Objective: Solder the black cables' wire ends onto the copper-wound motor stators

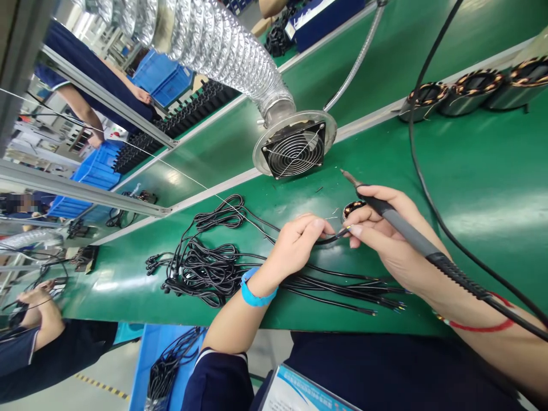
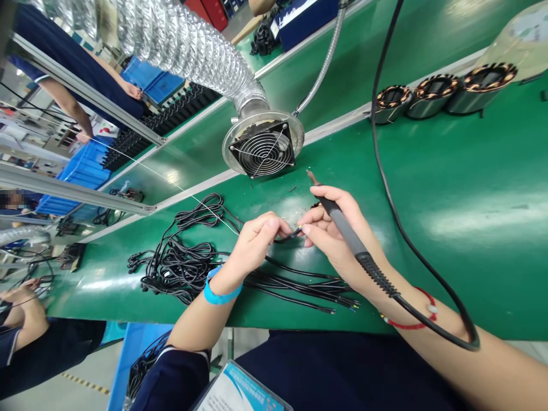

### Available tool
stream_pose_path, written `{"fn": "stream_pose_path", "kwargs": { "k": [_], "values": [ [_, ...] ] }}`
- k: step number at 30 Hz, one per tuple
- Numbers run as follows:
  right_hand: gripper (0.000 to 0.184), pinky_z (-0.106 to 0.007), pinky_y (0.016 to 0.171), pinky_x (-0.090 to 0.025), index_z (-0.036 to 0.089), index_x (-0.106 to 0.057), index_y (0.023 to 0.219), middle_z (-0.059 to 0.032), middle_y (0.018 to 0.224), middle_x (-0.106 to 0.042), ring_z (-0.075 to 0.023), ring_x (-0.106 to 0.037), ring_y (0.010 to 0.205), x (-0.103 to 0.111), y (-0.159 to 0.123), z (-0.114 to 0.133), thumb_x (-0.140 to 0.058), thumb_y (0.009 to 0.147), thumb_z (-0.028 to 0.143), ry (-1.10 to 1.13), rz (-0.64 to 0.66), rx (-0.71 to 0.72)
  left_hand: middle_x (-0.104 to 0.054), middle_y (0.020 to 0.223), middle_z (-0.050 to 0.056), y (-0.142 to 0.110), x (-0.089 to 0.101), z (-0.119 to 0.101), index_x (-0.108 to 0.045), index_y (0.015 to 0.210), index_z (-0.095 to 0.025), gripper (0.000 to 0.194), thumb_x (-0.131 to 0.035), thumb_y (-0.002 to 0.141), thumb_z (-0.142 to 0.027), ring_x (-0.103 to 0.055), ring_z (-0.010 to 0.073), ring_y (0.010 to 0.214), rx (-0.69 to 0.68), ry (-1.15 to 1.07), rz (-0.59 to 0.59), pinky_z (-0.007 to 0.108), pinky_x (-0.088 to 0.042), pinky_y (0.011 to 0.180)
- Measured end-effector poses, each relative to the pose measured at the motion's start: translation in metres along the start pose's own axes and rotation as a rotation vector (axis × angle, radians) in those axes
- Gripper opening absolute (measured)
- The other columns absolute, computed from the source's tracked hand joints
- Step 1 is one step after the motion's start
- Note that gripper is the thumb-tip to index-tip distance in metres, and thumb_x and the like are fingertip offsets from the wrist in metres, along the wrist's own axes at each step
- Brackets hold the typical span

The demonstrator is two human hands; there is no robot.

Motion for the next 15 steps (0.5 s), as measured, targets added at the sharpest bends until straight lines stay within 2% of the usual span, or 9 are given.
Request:
{"fn": "stream_pose_path", "kwargs": {
  "k": [8,13,15],
  "values": [
    [0.051,-0.027,0.051,-0.057,0.028,-0.044,0.123,0.0049,0.083,-0.065,-0.0115,-0.063,0.056,-0.002,0.000,-0.003,-0.073,0.082,0.030,-0.019,0.058,0.027,-0.056,0.068,0.002,0.001,-0.001,-0.006,-0.060,0.067,-0.018,0.047,-0.043,0.098,-0.049,-0.052,0.0141,0.071,0.023,0.114,0.141,0.029,-0.042,0.070],
    [0.047,-0.028,0.054,-0.057,0.029,-0.043,0.121,0.0057,0.079,-0.064,-0.0129,-0.065,0.058,-0.003,-0.001,0.002,-0.073,0.085,0.030,-0.010,0.143,0.045,-0.067,0.071,0.004,0.007,0.007,-0.009,-0.067,0.065,-0.018,0.054,-0.047,0.097,-0.058,-0.059,0.0166,0.077,-0.042,0.065,0.290,0.036,-0.045,0.093],
    [0.042,-0.028,0.057,-0.058,0.029,-0.044,0.120,0.0057,0.079,-0.064,-0.0129,-0.066,0.059,-0.003,-0.002,0.006,-0.070,0.088,0.031,-0.052,0.192,0.091,-0.071,0.076,0.006,0.009,0.009,-0.008,-0.070,0.070,-0.017,0.056,-0.053,0.091,-0.066,-0.063,0.0173,0.079,0.033,-0.078,0.419,0.036,-0.047,0.091]
  ]
}}
Point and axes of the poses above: each hand's wrist, its own y-axis towards the middle knuckle, its own x-axis out of the back of the hand, z = x × y, the point moved 1 cm from there along y, towards the middle knuckle
